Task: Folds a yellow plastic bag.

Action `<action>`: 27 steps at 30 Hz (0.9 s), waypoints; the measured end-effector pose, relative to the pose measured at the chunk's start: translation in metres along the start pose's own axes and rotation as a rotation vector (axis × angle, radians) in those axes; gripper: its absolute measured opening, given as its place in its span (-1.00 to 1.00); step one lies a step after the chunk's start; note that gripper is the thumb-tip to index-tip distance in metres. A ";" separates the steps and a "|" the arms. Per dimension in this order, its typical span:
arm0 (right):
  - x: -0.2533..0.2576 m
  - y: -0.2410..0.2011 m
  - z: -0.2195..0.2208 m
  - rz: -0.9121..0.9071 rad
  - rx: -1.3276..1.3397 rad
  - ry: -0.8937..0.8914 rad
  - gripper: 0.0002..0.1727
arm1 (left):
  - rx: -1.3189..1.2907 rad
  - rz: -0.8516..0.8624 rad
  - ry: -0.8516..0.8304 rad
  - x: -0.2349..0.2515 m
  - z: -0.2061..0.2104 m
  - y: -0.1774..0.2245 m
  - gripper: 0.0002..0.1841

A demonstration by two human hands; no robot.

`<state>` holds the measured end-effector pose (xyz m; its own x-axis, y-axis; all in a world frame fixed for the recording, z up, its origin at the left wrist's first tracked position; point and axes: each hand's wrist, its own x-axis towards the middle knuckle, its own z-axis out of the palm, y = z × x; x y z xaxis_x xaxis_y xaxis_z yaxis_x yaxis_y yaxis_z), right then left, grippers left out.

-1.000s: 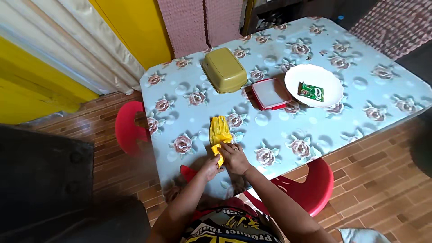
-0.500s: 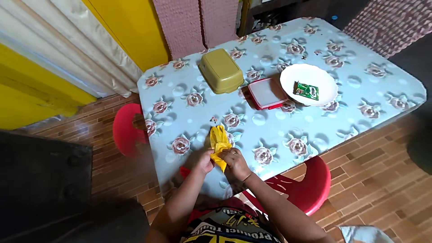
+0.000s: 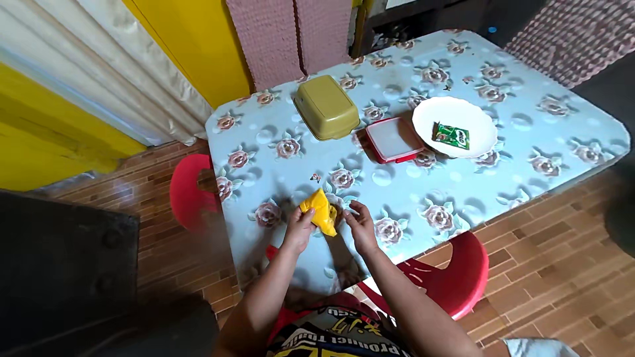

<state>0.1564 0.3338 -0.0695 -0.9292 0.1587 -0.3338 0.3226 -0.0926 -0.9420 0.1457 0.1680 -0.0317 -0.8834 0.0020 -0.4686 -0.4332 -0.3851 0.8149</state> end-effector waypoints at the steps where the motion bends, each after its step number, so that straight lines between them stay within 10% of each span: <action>1: -0.001 0.001 0.000 0.141 0.096 0.002 -0.34 | -0.052 -0.017 -0.003 -0.001 -0.001 0.005 -0.61; 7: -0.012 -0.003 0.012 0.606 0.603 -0.370 -0.44 | -0.147 -0.013 -0.037 -0.001 0.001 0.001 -0.53; 10: -0.012 -0.020 0.026 0.565 0.544 -0.207 -0.84 | -0.029 0.143 0.035 0.002 0.000 -0.006 -0.35; 27: -0.016 -0.030 0.061 0.086 0.107 0.041 -0.72 | 0.665 0.832 -0.082 -0.003 -0.008 -0.002 -0.75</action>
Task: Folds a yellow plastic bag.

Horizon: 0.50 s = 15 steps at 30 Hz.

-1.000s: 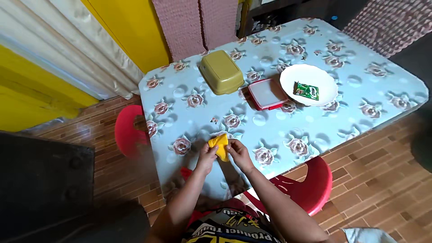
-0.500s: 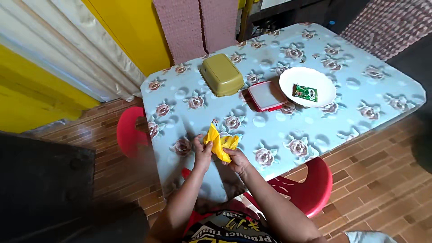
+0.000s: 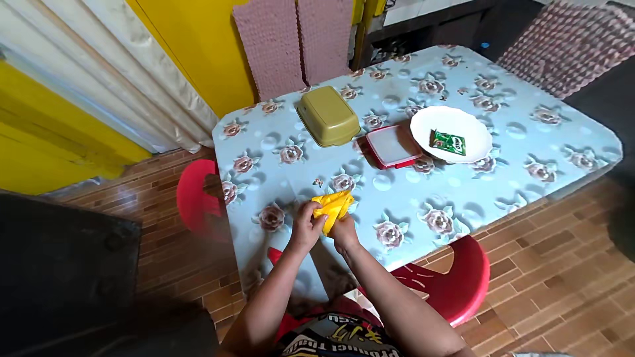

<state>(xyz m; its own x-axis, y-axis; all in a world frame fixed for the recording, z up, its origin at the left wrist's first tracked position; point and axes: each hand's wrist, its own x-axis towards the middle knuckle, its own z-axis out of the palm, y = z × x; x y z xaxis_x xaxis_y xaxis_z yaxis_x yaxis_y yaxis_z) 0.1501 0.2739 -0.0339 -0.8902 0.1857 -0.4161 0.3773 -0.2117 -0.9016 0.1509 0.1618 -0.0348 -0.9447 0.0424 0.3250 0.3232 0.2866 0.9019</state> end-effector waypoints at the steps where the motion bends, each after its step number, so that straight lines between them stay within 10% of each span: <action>1: 0.001 -0.002 -0.002 -0.001 -0.012 -0.027 -0.73 | 0.052 0.002 -0.014 0.002 -0.003 0.005 -0.80; 8: 0.008 -0.020 -0.020 0.051 -0.294 -0.345 -0.69 | 0.037 0.013 -0.020 0.005 -0.010 0.011 -0.84; 15: -0.005 -0.026 -0.006 -0.040 -0.036 0.089 -0.75 | 0.202 -0.156 -0.176 0.010 -0.018 0.030 -0.84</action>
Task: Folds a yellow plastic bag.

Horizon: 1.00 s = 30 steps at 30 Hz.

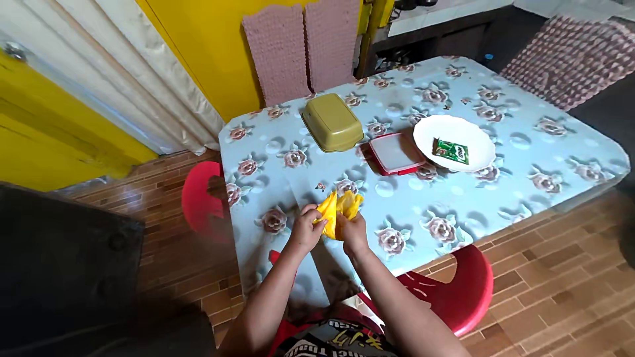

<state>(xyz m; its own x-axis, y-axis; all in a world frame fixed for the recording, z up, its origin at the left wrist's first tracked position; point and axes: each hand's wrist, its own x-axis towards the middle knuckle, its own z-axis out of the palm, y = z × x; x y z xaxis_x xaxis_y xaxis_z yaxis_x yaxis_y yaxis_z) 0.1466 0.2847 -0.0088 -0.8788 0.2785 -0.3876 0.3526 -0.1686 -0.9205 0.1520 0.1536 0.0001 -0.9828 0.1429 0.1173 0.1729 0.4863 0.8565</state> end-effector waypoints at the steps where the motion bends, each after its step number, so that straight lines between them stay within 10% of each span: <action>1: -0.001 0.003 0.001 -0.089 -0.035 0.026 -0.74 | 0.036 -0.013 -0.007 -0.001 0.001 0.003 -0.84; 10: 0.005 0.039 -0.009 -1.024 -0.466 -0.100 -0.73 | 0.172 -0.185 -0.236 0.001 0.001 0.020 -0.73; 15: 0.015 0.032 -0.032 -1.048 -0.563 -0.443 -0.21 | -0.086 -0.017 -0.082 -0.007 0.003 -0.009 -0.83; 25: 0.015 0.016 -0.023 -1.235 -0.398 -0.267 -0.74 | -0.057 0.583 0.188 -0.003 0.007 -0.024 -0.85; 30: 0.019 0.001 -0.028 -1.469 -0.477 -0.244 -0.74 | -0.179 0.512 0.101 -0.002 -0.004 -0.010 -0.66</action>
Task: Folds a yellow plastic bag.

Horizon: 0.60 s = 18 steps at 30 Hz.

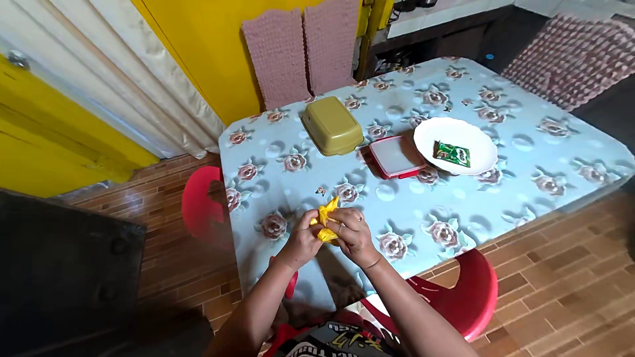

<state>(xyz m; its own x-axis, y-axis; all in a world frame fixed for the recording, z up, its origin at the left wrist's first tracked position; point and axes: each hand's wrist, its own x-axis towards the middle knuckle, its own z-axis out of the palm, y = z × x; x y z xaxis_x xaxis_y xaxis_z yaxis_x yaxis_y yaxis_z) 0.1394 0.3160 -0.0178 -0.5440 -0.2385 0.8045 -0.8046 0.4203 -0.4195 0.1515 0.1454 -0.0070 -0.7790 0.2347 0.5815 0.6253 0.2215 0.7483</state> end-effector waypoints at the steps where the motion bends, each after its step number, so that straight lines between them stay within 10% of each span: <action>1: 0.002 0.001 -0.003 -0.039 -0.026 -0.002 -0.74 | -0.018 -0.018 -0.015 0.002 -0.002 0.003 -0.69; 7: 0.015 -0.002 -0.017 -0.119 -0.055 -0.018 -0.74 | -0.022 0.093 -0.058 0.007 -0.007 0.004 -0.88; 18: 0.002 -0.018 0.003 0.542 0.362 0.188 -0.79 | 0.041 0.160 -0.182 0.015 -0.008 0.011 -0.86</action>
<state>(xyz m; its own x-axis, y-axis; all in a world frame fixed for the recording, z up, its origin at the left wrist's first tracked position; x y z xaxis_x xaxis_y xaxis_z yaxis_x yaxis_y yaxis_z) 0.1522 0.3054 -0.0102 -0.8686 0.0939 0.4866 -0.4767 0.1103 -0.8721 0.1463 0.1434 0.0123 -0.6509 0.4359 0.6216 0.7443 0.2053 0.6355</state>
